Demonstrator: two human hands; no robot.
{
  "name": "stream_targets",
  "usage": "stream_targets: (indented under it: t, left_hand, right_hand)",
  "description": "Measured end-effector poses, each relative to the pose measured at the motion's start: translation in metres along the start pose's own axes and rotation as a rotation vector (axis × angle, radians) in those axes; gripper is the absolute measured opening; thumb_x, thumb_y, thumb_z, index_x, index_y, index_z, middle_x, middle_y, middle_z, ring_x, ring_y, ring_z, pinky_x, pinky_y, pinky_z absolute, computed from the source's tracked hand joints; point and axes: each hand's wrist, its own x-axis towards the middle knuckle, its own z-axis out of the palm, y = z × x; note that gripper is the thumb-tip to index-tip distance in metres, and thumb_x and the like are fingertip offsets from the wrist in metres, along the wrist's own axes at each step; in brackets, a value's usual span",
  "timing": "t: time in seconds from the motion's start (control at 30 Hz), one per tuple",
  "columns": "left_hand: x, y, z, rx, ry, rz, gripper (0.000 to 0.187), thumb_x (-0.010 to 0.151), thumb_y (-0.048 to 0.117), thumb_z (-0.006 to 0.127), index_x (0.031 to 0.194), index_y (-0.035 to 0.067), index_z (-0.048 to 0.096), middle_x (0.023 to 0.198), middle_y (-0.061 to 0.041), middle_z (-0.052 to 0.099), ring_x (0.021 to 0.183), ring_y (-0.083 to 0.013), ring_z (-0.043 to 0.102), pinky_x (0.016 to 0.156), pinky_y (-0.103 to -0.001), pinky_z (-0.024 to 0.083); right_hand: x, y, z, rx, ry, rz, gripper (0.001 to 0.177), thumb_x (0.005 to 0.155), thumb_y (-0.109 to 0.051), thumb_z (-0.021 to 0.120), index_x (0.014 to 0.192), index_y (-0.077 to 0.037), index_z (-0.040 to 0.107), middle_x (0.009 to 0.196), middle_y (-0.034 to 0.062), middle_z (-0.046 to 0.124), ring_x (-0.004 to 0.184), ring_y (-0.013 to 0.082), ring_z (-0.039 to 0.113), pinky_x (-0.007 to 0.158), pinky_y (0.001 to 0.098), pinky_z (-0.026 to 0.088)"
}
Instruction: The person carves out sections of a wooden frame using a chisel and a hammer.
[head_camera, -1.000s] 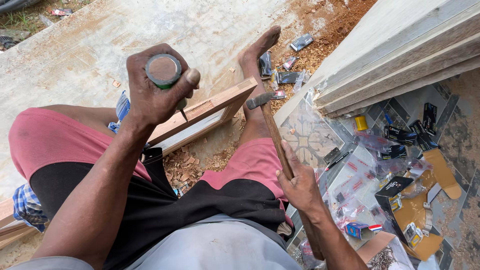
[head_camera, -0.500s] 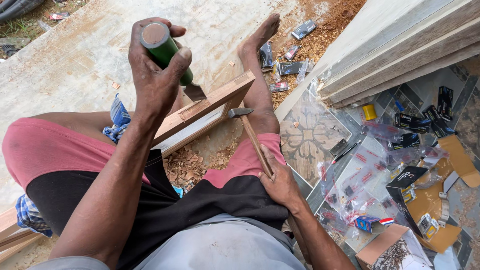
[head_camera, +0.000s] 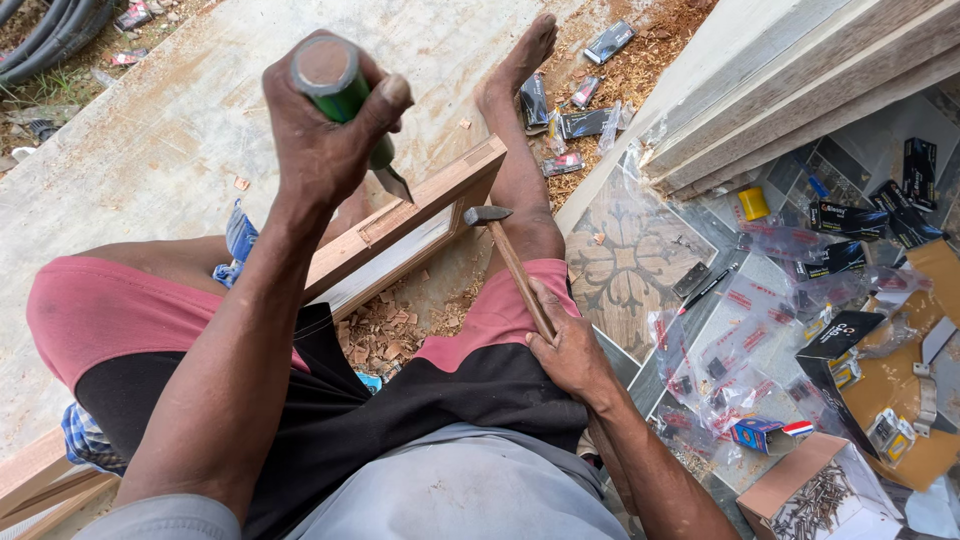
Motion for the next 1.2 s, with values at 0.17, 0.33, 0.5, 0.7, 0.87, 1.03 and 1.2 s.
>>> stream_targets:
  t: [0.17,0.33,0.5,0.7,0.87,1.03,1.2]
  left_hand:
    - [0.023,-0.003,0.037,0.063,-0.158,0.219,0.024,0.101,0.026,0.079,0.097,0.006,0.066,0.086,-0.006,0.069,0.077,-0.0129,0.070,0.070,-0.035,0.062]
    - [0.024,-0.012,0.049,-0.132,-0.183,0.242,0.031,0.098,0.018,0.081,0.114,0.000,0.061,0.095,-0.006,0.065,0.088,-0.0143,0.064,0.084,-0.030,0.057]
    - [0.021,-0.030,0.053,-0.075,-0.095,0.240,0.030,0.088,0.016,0.080,0.107,0.002,0.062,0.091,-0.009,0.066,0.083,-0.0190,0.065,0.079,-0.036,0.056]
    - [0.025,-0.042,0.055,-0.077,-0.077,0.209,0.025,0.082,0.016,0.076,0.100,0.004,0.063,0.086,-0.010,0.066,0.078,-0.0228,0.066,0.076,-0.040,0.056]
    - [0.025,-0.046,0.058,-0.068,-0.053,0.239,0.027,0.081,0.018,0.076,0.101,0.004,0.064,0.087,-0.011,0.068,0.079,-0.0248,0.068,0.076,-0.041,0.057]
    - [0.026,-0.051,0.060,-0.040,-0.071,0.221,0.030,0.081,0.020,0.077,0.103,0.004,0.064,0.088,-0.011,0.069,0.081,-0.0251,0.070,0.078,-0.041,0.059]
    - [0.035,-0.055,0.061,0.012,-0.065,0.159,0.038,0.079,0.023,0.080,0.108,0.004,0.065,0.093,-0.012,0.069,0.084,-0.0271,0.070,0.077,-0.043,0.059]
  right_hand:
    - [0.003,-0.004,0.001,-0.016,-0.048,0.130,0.084,0.082,-0.008,0.070,0.159,-0.022,0.037,0.128,0.0196,0.071,0.112,0.0250,0.074,0.098,0.0350,0.054]
    - [0.007,0.010,0.009,-0.036,-0.009,-0.106,0.083,0.082,-0.005,0.071,0.157,-0.015,0.037,0.145,0.0204,0.060,0.132,0.0269,0.061,0.104,0.0362,0.047]
    - [0.013,0.014,0.011,-0.155,-0.037,-0.069,0.084,0.081,-0.007,0.073,0.157,-0.016,0.037,0.145,0.0178,0.061,0.132,0.0260,0.061,0.106,0.0344,0.047]
    - [0.015,0.010,0.014,-0.159,-0.070,-0.039,0.084,0.082,-0.005,0.070,0.158,-0.017,0.036,0.144,0.0171,0.062,0.130,0.0230,0.062,0.105,0.0331,0.047]
    - [0.014,0.010,0.013,-0.215,-0.066,-0.031,0.085,0.082,-0.009,0.071,0.159,-0.019,0.035,0.135,0.0183,0.067,0.118,0.0211,0.068,0.098,0.0331,0.051]
    - [0.012,0.000,0.014,-0.346,-0.073,0.214,0.089,0.085,-0.015,0.072,0.164,-0.030,0.034,0.085,0.0247,0.070,0.069,0.0254,0.066,0.073,0.0381,0.058]
    - [0.010,-0.006,0.015,-0.211,-0.039,0.108,0.086,0.083,-0.009,0.071,0.159,-0.028,0.036,0.087,0.0077,0.071,0.059,0.0139,0.058,0.059,0.0316,0.054]
